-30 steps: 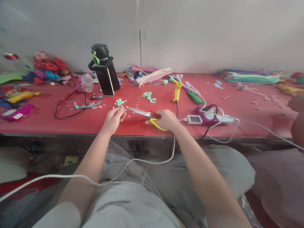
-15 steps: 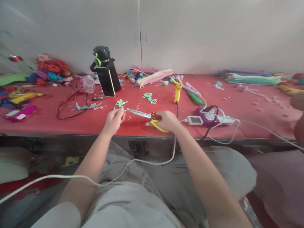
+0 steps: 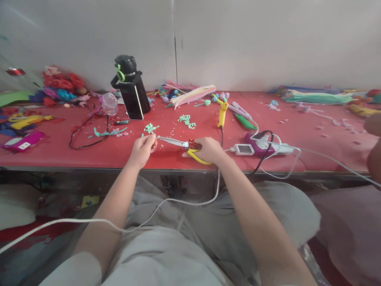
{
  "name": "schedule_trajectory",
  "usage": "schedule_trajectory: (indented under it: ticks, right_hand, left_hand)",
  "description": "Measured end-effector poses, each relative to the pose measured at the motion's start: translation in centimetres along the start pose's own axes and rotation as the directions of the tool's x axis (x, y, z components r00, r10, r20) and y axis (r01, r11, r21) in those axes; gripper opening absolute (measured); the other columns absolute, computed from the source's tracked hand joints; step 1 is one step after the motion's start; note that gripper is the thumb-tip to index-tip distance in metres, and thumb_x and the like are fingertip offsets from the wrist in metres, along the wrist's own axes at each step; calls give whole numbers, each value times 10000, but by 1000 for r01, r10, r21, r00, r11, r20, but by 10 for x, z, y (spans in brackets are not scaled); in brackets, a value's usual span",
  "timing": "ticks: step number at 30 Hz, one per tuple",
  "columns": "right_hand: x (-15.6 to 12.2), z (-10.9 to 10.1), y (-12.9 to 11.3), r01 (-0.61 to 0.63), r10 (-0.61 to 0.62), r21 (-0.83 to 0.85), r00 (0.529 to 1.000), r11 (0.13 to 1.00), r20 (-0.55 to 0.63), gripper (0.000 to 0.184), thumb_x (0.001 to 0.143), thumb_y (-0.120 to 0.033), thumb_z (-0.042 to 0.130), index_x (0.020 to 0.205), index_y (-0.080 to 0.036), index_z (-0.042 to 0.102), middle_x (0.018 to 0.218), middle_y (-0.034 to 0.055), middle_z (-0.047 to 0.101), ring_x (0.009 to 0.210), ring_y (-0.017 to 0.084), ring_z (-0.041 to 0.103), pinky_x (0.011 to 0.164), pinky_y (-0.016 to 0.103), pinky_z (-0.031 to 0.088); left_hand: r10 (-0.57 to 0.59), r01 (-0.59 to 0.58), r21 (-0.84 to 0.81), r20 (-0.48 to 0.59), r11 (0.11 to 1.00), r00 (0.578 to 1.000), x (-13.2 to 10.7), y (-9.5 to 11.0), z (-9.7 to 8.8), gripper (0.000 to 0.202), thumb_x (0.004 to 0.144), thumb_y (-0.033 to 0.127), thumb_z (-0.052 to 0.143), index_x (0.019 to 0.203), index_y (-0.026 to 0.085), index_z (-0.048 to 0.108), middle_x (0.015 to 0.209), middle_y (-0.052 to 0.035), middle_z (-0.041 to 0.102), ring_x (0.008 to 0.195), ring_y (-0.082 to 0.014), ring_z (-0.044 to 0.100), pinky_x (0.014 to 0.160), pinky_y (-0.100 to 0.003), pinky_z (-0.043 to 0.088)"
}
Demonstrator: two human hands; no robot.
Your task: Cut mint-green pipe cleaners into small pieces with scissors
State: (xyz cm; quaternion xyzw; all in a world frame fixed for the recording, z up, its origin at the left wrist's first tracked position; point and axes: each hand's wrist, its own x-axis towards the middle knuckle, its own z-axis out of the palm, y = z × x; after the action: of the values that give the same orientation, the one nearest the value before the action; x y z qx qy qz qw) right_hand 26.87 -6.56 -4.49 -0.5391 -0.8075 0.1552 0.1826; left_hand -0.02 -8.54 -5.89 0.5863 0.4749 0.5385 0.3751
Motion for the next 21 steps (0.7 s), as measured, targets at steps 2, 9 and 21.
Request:
schedule_trajectory:
  ticks: [2,9,21]
  right_hand:
    - [0,0,0,-5,5,-9,1000,1000,6,725,659,-936,604,635,-233,429,626,9,530,613,155,438,591,319,276]
    - [2,1,-1,-23,23,-28,1000,999,8,717,657,-927,611,628,-234,430,628,11,532,617,160,450,589,317,282]
    - [0,0,0,-20,20,4,1000,1000,5,746,648,-955,596,639,-229,422,626,4,493,622,151,413,591,320,280]
  left_hand:
    - [-1,1,2,-3,1000,1000,0,0,0,487,942,547,619,615,196,535,552,27,448,512,-105,415,520,-261,317]
    - [-5,5,-13,-7,1000,1000,0,2,1,489,929,562,632,622,194,536,551,30,443,512,-99,412,519,-256,318]
    - [-5,4,-16,-9,1000,1000,0,2,1,490,928,559,638,615,199,527,542,27,447,499,-100,413,509,-260,313]
